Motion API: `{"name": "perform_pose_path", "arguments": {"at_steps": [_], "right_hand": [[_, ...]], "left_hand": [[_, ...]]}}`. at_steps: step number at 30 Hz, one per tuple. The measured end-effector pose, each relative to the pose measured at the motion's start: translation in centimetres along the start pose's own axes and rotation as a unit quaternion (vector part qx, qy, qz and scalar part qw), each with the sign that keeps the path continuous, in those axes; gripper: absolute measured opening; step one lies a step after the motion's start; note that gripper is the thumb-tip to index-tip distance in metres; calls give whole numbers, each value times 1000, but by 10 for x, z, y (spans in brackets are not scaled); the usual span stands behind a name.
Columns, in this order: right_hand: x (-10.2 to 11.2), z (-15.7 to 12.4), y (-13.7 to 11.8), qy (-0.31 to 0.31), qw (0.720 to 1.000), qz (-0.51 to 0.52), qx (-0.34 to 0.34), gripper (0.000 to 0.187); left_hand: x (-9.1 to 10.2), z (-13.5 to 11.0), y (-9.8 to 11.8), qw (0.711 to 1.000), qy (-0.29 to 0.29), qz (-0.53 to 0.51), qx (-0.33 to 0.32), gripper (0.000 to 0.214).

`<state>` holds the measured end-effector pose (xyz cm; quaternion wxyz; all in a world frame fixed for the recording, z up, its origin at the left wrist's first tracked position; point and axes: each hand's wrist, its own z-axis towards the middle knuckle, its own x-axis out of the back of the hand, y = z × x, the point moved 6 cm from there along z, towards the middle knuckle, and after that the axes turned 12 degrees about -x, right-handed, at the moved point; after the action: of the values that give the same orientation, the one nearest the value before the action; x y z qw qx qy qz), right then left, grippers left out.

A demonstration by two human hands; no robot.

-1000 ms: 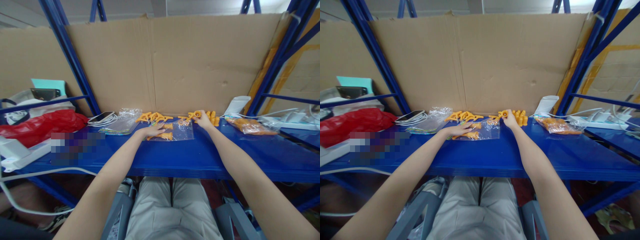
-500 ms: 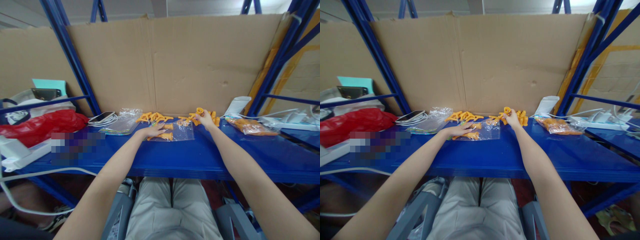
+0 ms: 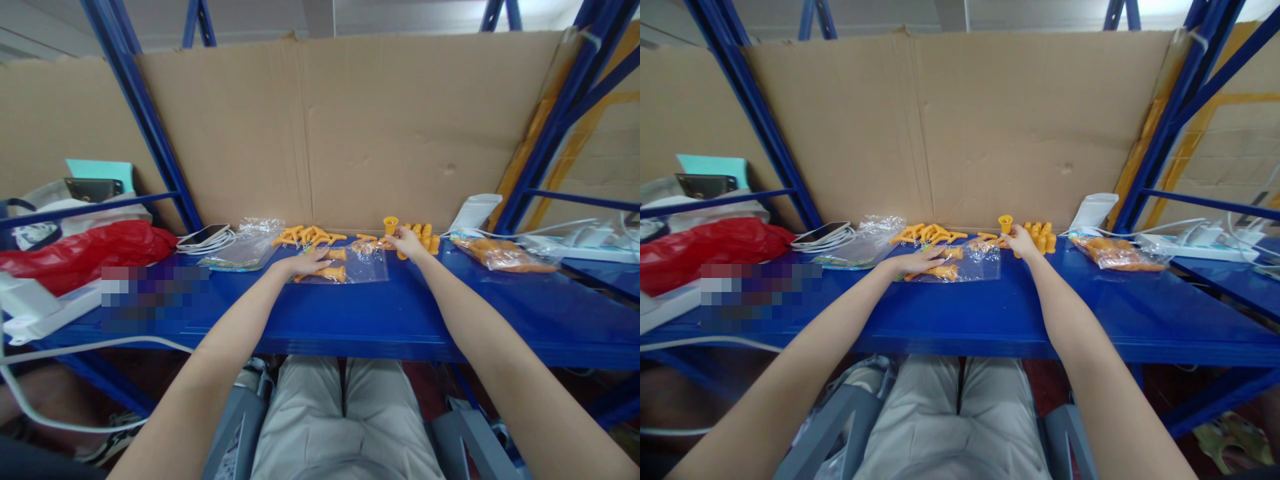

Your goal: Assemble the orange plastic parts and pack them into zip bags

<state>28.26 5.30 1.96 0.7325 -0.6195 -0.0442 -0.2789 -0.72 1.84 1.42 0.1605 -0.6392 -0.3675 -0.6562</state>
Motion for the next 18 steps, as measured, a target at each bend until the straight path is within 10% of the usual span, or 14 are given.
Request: {"name": "perform_pose_path", "arguments": {"at_steps": [7,18], "right_hand": [[-5,-6,-7,1,980,-158,124,24],[-1,-5,-4,-39,922,-375,91,42]], "left_hand": [[1,-2,5,1000,-14,5,11,85],[1,-4,9,1000,-20,3,11,83]]}}
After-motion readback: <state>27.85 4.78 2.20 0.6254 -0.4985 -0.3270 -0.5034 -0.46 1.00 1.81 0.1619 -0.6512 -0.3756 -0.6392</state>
